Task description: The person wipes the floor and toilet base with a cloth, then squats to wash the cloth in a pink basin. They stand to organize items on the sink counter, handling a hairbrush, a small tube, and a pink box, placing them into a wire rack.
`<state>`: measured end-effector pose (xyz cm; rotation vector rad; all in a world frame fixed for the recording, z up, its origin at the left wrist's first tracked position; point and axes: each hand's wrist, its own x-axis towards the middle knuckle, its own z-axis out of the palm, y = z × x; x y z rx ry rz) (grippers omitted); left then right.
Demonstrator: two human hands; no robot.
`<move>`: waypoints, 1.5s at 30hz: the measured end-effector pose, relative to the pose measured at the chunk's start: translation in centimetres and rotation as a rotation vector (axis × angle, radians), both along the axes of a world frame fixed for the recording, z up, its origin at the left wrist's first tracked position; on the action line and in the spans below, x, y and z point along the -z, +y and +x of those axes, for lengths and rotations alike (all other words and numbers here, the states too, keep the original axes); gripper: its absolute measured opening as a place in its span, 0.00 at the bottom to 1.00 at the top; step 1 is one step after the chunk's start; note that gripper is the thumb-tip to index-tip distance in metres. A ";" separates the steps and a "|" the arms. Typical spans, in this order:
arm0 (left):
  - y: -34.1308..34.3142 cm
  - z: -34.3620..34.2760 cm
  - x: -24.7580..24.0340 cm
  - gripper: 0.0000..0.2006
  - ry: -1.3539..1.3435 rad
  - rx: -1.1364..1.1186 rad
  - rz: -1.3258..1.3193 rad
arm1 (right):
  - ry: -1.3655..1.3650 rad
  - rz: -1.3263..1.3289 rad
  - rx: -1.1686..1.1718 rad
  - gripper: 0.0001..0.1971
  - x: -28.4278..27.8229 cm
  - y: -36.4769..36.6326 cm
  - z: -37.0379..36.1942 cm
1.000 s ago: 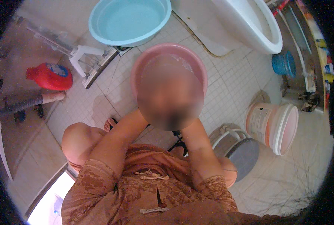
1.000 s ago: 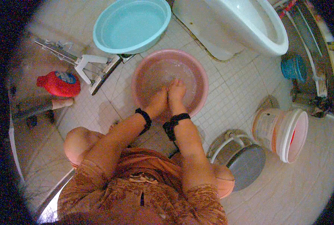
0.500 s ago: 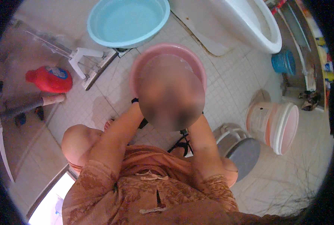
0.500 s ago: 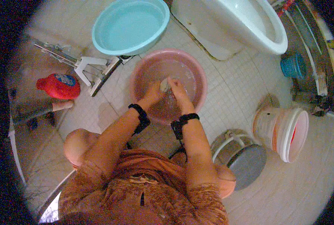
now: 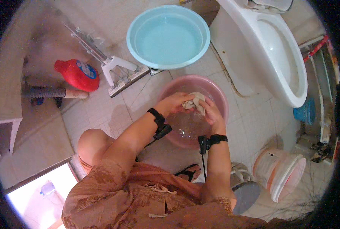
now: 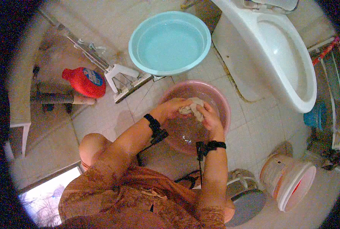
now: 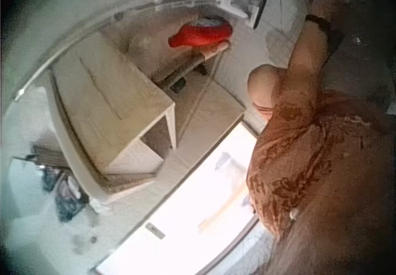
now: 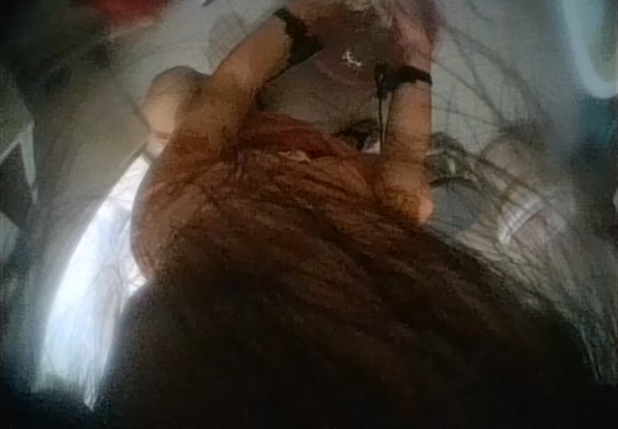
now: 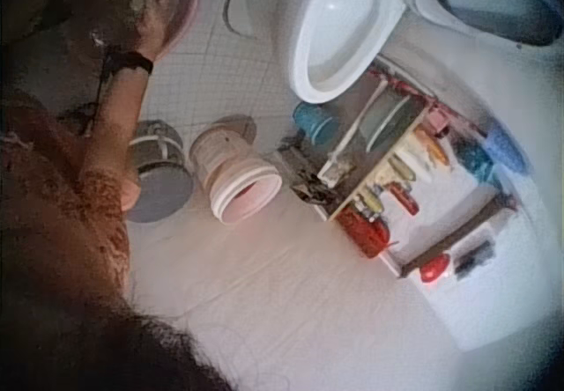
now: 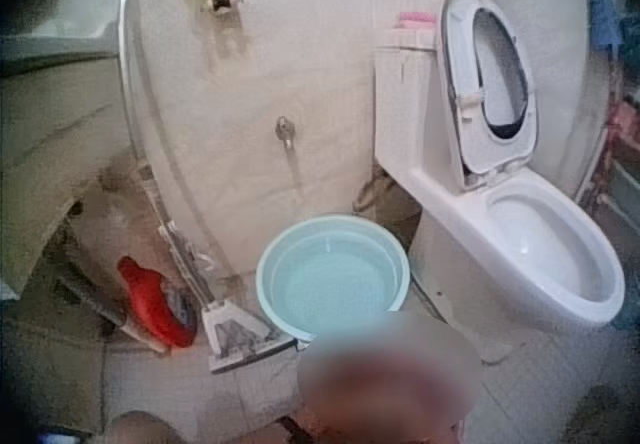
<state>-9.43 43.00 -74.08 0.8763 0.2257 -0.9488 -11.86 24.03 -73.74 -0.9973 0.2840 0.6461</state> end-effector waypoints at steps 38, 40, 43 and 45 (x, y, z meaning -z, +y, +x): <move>21.3 -18.5 -72.1 0.23 -1.017 -0.223 0.920 | -0.388 -0.188 -0.455 0.14 -67.5 18.6 -6.5; 23.5 -20.3 -72.9 0.28 -1.072 -0.230 0.963 | -0.352 -0.118 -0.453 0.13 -69.3 23.4 -7.8; 27.2 -21.9 -73.4 0.26 -1.074 -0.279 1.052 | -0.598 -0.283 -0.718 0.11 -73.2 28.7 -7.8; 31.2 -23.4 -73.5 0.23 -1.047 -0.335 1.140 | -0.728 -0.550 -0.744 0.11 -75.4 31.5 -6.6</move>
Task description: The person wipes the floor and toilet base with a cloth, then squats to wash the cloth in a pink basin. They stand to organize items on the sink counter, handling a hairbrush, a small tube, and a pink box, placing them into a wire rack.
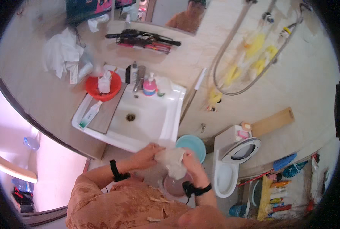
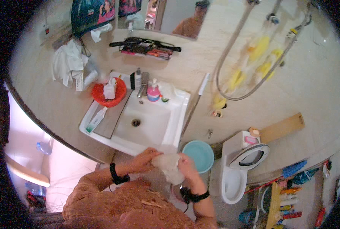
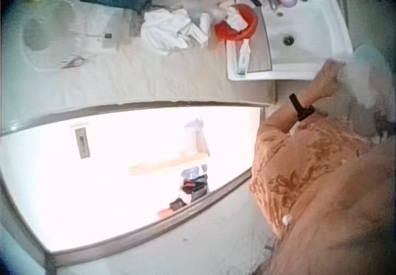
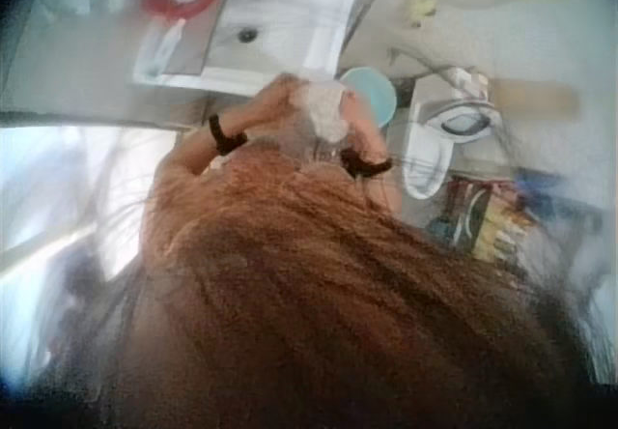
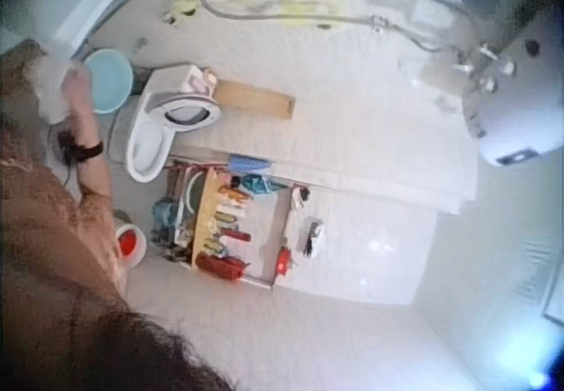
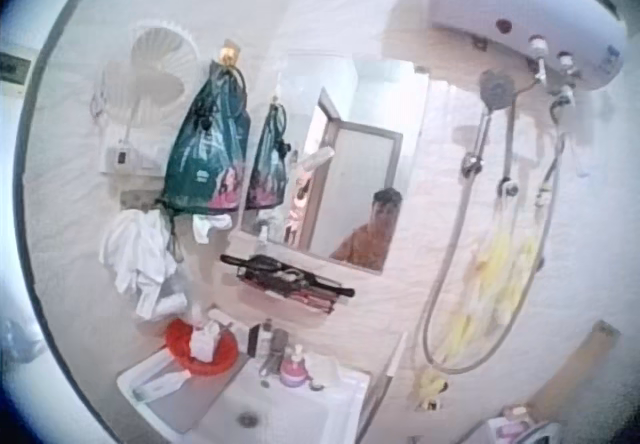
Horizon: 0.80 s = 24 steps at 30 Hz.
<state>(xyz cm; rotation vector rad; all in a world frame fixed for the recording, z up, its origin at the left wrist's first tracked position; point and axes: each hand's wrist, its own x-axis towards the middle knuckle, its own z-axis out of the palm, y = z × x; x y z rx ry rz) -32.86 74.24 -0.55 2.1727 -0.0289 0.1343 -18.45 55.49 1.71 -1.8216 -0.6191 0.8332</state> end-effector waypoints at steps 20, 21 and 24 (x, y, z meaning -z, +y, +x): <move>10.4 0.9 -3.7 0.30 0.032 -0.200 -0.725 | 0.107 0.070 -0.369 0.15 -5.5 14.9 3.8; 11.1 0.7 -3.5 0.27 0.033 -0.230 -0.692 | 0.060 0.000 -0.385 0.14 -5.2 15.1 4.3; 12.2 -0.8 -3.2 0.20 0.076 -0.263 -0.303 | 0.173 -0.030 -0.392 0.12 -4.0 15.5 5.1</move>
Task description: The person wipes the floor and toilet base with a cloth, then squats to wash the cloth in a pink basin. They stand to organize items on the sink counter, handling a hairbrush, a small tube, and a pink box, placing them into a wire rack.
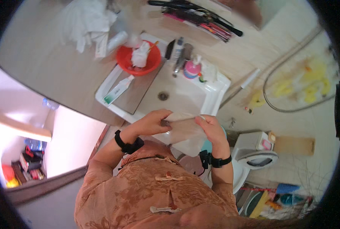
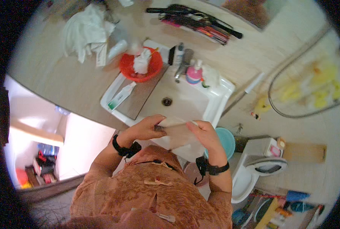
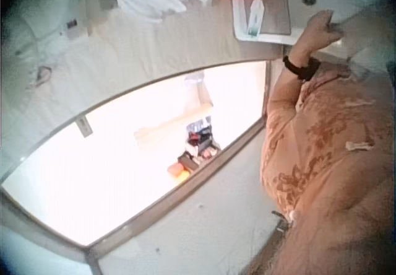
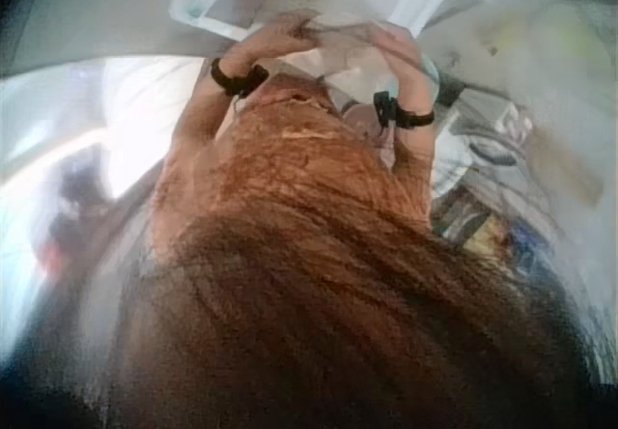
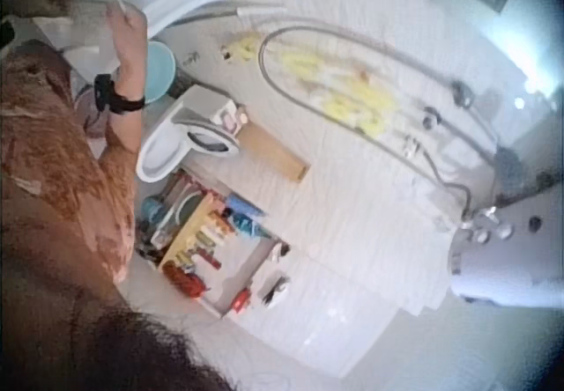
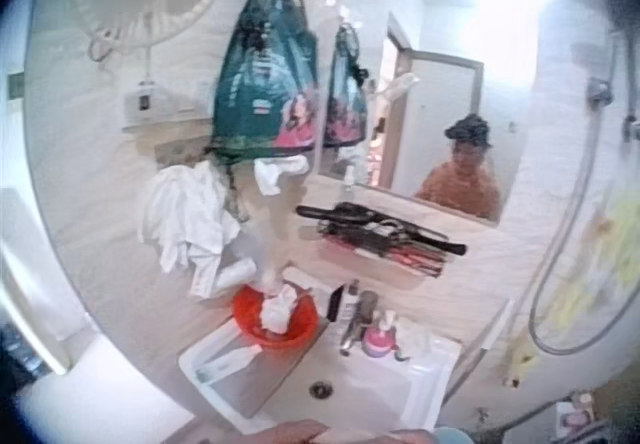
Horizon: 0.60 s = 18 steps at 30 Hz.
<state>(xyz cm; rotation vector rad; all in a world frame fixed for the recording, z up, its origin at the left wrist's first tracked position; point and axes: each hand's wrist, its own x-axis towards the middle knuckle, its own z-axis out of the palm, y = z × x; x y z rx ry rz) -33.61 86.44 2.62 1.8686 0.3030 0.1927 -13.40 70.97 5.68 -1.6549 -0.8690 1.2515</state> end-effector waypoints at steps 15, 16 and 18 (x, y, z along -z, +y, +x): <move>7.5 -3.5 -1.3 0.23 -0.085 -0.334 -0.671 | -0.311 0.232 -0.306 0.12 1.5 8.6 -4.8; 8.3 -4.2 -1.2 0.26 -0.017 -0.369 -0.502 | -0.166 0.287 -0.219 0.11 1.4 9.4 -4.9; 9.4 -5.5 -0.7 0.30 -0.115 -0.347 -0.282 | -0.003 0.390 -0.123 0.11 1.5 11.1 -5.5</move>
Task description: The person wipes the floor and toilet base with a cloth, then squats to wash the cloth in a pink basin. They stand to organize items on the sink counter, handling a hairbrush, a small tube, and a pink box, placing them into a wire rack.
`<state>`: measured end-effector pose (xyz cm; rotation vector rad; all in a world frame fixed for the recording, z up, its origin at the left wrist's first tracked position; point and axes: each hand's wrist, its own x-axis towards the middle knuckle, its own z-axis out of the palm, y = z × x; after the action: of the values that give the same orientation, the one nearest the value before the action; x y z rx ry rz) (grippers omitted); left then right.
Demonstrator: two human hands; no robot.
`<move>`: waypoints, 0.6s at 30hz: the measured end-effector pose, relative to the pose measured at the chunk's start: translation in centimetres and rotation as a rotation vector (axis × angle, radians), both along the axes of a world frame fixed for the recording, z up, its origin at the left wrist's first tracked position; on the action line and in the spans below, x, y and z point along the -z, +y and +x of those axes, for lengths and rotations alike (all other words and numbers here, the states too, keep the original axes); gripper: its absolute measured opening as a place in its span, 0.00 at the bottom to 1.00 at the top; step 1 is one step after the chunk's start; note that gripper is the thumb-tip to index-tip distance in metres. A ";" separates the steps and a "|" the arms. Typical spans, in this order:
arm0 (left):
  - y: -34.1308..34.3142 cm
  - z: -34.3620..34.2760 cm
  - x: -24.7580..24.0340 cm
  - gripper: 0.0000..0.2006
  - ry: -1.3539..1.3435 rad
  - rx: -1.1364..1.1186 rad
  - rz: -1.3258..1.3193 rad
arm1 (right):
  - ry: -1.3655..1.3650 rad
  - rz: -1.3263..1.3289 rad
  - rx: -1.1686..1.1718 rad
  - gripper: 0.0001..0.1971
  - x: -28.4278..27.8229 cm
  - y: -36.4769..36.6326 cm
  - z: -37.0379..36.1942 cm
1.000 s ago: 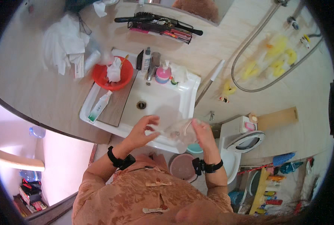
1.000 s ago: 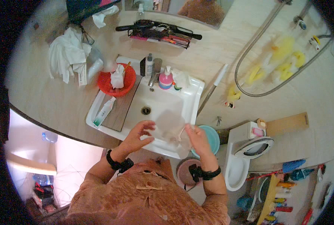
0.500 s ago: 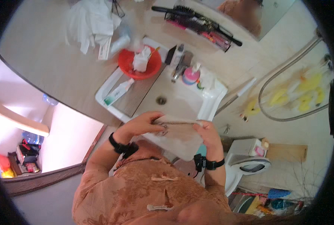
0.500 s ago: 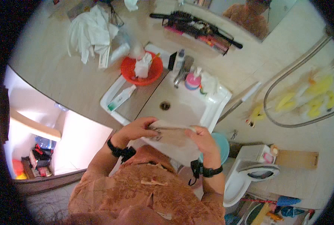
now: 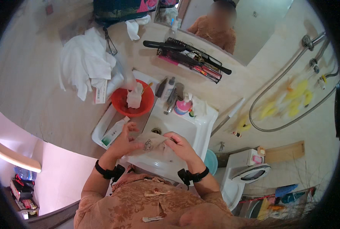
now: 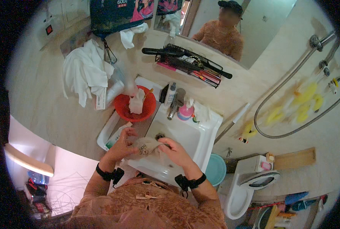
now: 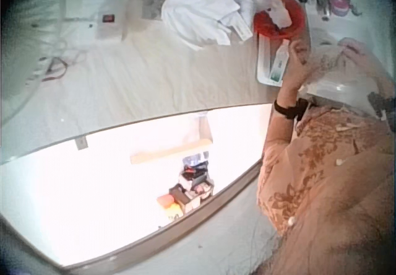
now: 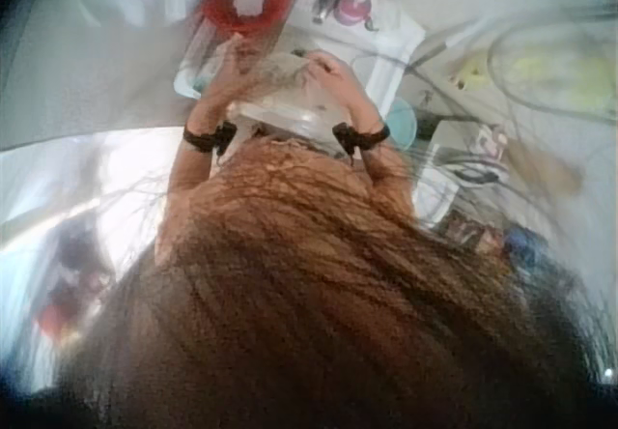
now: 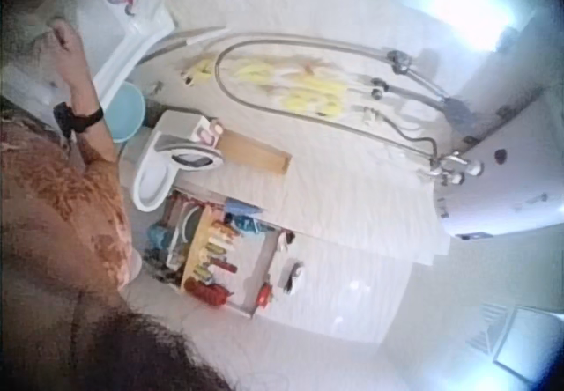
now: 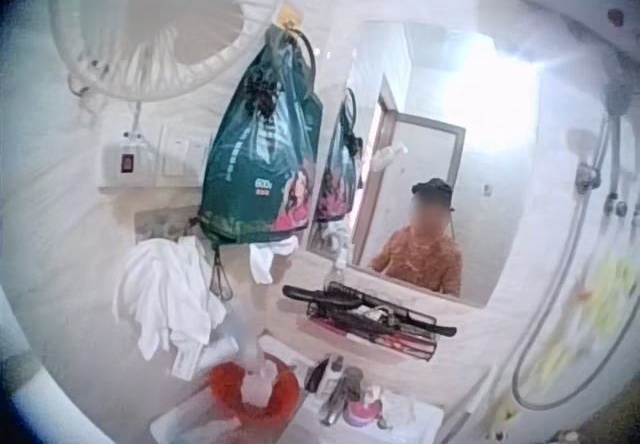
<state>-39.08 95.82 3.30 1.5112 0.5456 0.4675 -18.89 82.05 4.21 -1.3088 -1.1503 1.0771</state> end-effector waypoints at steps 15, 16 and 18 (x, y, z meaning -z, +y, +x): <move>5.8 -0.5 8.0 0.12 0.222 -0.320 0.742 | -0.316 0.011 0.329 0.07 1.4 8.1 2.4; 5.9 -0.5 8.4 0.12 0.285 -0.241 0.972 | -0.390 0.103 0.339 0.07 -0.9 7.5 4.2; 6.0 -0.6 9.0 0.13 0.372 -0.126 1.202 | -0.481 0.173 0.403 0.07 -5.8 6.8 7.4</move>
<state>-39.68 101.79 -5.68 2.7600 0.6896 0.6648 -11.50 88.82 9.98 -1.6201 -1.2195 0.3679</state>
